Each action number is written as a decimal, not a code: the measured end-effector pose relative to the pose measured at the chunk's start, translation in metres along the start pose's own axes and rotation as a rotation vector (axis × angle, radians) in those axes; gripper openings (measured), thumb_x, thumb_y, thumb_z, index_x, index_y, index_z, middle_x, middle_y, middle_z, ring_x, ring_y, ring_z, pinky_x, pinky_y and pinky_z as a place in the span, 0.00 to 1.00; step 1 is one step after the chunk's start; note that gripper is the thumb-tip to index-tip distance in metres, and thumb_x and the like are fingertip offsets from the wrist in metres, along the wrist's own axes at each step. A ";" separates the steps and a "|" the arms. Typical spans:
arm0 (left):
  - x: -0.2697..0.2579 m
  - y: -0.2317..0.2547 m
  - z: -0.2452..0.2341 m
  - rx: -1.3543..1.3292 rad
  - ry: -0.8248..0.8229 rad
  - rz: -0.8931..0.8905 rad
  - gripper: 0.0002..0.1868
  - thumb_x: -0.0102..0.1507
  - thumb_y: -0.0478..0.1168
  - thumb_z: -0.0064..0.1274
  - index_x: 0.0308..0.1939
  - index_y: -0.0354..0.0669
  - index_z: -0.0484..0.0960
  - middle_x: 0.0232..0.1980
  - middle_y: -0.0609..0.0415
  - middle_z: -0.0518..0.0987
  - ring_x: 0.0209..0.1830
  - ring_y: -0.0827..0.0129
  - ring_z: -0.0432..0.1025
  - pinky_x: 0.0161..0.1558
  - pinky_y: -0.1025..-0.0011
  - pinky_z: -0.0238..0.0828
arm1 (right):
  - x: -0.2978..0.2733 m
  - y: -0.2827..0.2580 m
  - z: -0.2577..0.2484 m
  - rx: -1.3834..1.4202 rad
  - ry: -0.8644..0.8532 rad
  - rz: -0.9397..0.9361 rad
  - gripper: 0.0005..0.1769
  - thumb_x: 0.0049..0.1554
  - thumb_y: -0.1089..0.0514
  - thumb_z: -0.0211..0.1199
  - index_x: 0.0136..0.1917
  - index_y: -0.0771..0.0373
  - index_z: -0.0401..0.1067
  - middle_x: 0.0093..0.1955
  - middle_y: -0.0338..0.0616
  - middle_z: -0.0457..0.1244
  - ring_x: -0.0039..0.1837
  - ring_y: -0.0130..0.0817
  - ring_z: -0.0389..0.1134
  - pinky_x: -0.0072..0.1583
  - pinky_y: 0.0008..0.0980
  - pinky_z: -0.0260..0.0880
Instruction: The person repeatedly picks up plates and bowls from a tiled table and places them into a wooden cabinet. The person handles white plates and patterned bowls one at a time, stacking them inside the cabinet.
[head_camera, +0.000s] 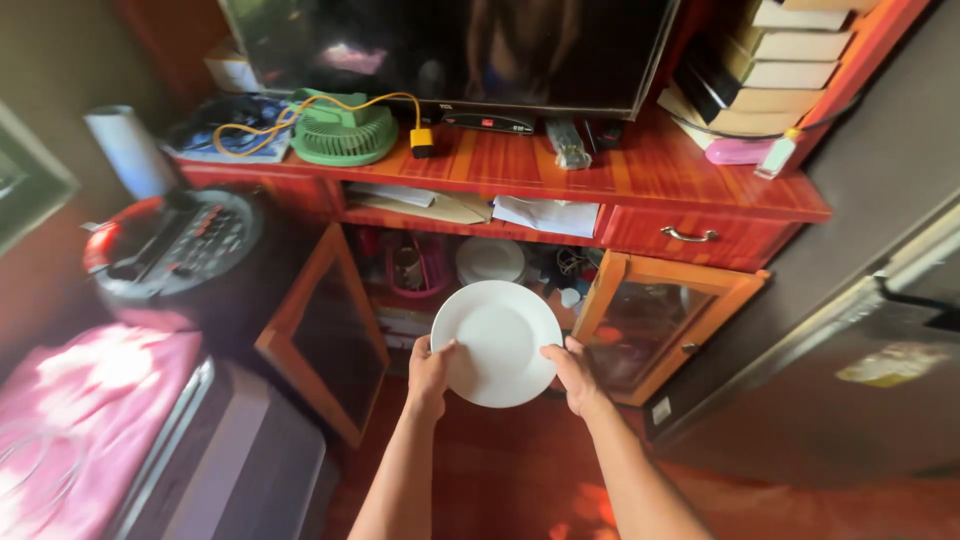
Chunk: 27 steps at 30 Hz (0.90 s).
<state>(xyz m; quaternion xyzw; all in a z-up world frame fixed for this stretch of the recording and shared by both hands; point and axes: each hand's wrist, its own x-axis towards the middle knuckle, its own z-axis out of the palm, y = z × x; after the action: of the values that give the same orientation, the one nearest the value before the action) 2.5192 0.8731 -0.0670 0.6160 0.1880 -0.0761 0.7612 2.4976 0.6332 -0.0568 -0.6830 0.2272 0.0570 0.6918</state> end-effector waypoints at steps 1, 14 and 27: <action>0.018 -0.004 0.001 0.003 -0.009 0.005 0.25 0.62 0.43 0.56 0.61 0.42 0.70 0.53 0.47 0.78 0.53 0.61 0.73 0.54 0.60 0.71 | 0.028 0.015 0.000 0.006 0.007 -0.006 0.13 0.53 0.56 0.62 0.50 0.64 0.71 0.44 0.44 0.67 0.44 0.36 0.66 0.47 0.41 0.63; 0.235 -0.146 0.008 -0.093 -0.087 0.018 0.25 0.60 0.41 0.58 0.59 0.39 0.74 0.50 0.45 0.82 0.46 0.60 0.77 0.44 0.61 0.74 | 0.233 0.155 0.022 0.319 -0.040 -0.215 0.15 0.53 0.60 0.61 0.54 0.63 0.72 0.49 0.43 0.68 0.50 0.34 0.68 0.47 0.34 0.68; 0.359 -0.220 0.031 -0.179 -0.150 0.117 0.27 0.60 0.38 0.62 0.61 0.36 0.72 0.51 0.46 0.83 0.47 0.65 0.79 0.45 0.68 0.78 | 0.306 0.215 0.027 0.493 -0.292 -0.299 0.27 0.56 0.58 0.58 0.69 0.48 0.65 0.53 0.38 0.65 0.44 0.30 0.65 0.38 0.31 0.63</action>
<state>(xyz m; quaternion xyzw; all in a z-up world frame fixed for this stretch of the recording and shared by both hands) 2.7778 0.8339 -0.3982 0.5481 0.1003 -0.0605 0.8282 2.6928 0.6012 -0.3752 -0.5051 0.0297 -0.0048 0.8625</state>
